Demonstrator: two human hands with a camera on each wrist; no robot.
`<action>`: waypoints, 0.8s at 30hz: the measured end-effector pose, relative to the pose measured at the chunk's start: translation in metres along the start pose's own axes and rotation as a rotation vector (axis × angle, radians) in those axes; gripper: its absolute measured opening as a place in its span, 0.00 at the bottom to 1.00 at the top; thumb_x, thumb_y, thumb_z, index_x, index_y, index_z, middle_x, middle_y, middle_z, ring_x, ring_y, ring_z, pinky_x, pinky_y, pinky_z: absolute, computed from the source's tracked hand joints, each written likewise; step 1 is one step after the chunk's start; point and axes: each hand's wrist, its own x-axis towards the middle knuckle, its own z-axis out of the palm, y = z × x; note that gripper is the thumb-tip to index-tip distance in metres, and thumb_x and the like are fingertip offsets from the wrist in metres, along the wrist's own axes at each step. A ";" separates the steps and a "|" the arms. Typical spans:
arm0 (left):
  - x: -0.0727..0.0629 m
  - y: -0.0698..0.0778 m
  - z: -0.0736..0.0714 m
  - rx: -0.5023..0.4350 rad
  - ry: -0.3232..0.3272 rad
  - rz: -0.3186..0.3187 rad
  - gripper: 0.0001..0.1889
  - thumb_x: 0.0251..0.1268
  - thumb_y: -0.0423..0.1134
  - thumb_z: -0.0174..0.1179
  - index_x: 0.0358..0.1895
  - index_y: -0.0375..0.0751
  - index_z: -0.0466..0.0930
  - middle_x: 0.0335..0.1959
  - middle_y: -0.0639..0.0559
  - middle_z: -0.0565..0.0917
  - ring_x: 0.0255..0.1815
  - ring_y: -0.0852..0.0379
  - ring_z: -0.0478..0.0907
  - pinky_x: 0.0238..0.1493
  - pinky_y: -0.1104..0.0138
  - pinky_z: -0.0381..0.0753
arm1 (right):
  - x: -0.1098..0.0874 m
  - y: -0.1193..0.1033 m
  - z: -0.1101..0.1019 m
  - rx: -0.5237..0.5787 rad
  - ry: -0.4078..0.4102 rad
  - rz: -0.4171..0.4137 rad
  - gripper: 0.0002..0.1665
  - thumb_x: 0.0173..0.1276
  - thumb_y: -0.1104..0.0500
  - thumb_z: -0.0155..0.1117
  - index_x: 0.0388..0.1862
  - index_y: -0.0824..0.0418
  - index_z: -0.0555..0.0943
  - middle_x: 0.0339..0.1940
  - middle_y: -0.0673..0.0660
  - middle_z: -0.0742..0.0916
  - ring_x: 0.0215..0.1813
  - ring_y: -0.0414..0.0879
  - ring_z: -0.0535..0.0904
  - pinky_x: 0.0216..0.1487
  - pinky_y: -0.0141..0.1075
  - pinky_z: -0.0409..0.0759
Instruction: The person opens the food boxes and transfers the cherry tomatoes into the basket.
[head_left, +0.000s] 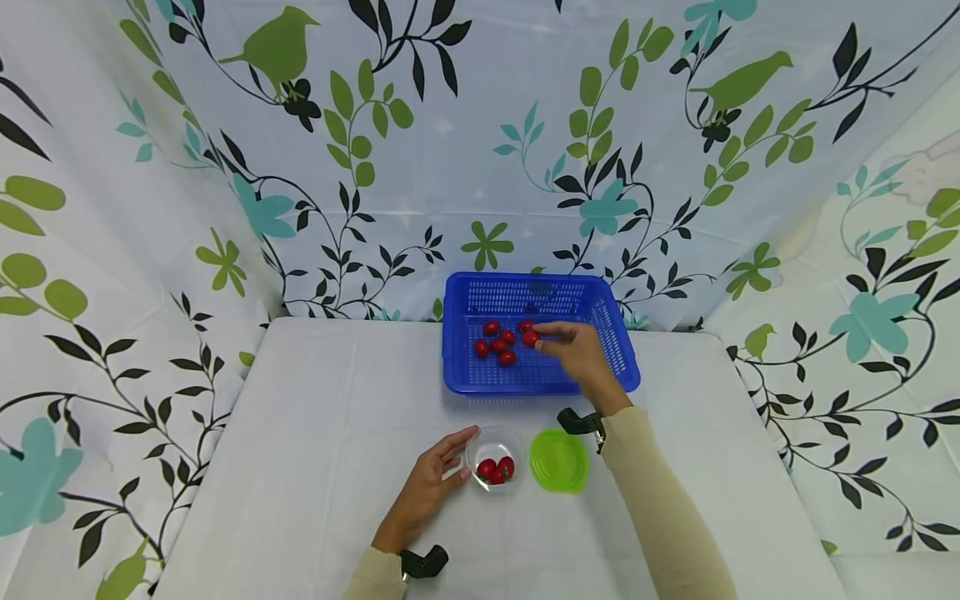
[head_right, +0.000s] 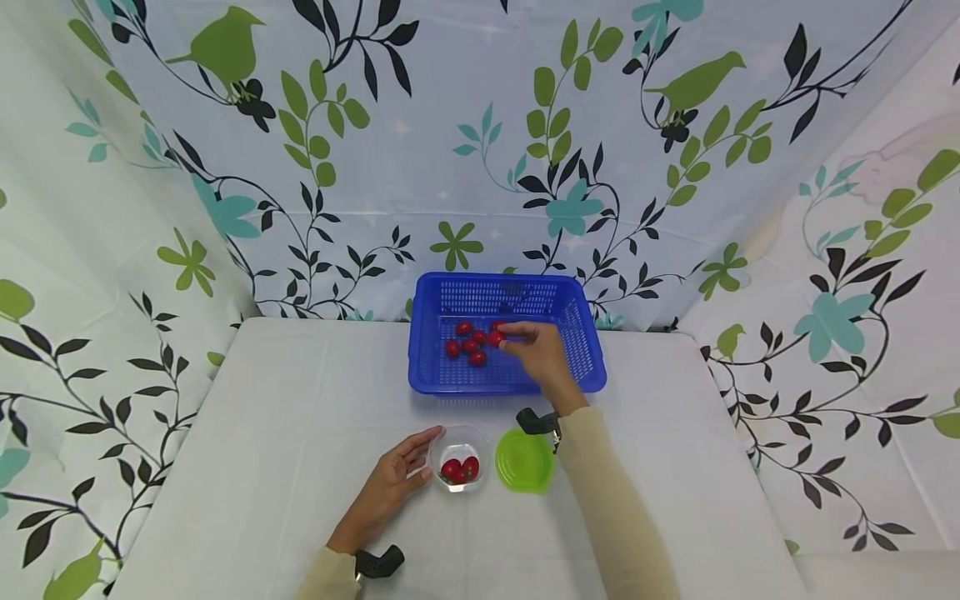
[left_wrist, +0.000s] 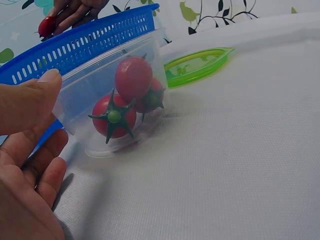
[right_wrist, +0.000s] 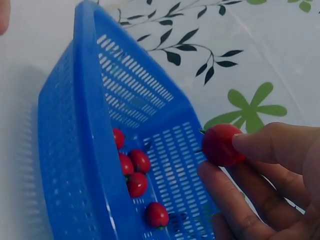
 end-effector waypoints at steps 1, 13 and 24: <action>0.000 0.000 0.000 0.000 -0.001 0.003 0.31 0.79 0.30 0.59 0.81 0.51 0.67 0.83 0.51 0.69 0.84 0.58 0.62 0.77 0.71 0.65 | 0.003 0.000 -0.001 -0.006 -0.008 0.001 0.15 0.74 0.59 0.72 0.58 0.52 0.90 0.64 0.55 0.88 0.67 0.55 0.83 0.76 0.55 0.75; -0.001 0.004 0.001 -0.028 0.005 -0.038 0.30 0.80 0.32 0.59 0.81 0.52 0.67 0.83 0.53 0.68 0.83 0.64 0.62 0.80 0.63 0.62 | 0.035 0.004 -0.010 -0.065 -0.067 -0.006 0.15 0.73 0.64 0.71 0.57 0.56 0.91 0.67 0.59 0.88 0.75 0.57 0.75 0.82 0.60 0.64; -0.001 0.002 0.001 -0.030 0.015 -0.052 0.30 0.80 0.32 0.60 0.80 0.54 0.68 0.83 0.55 0.69 0.82 0.67 0.63 0.77 0.70 0.63 | 0.066 0.006 -0.019 -0.050 -0.175 0.072 0.17 0.74 0.61 0.71 0.60 0.58 0.89 0.73 0.59 0.83 0.80 0.59 0.69 0.85 0.64 0.53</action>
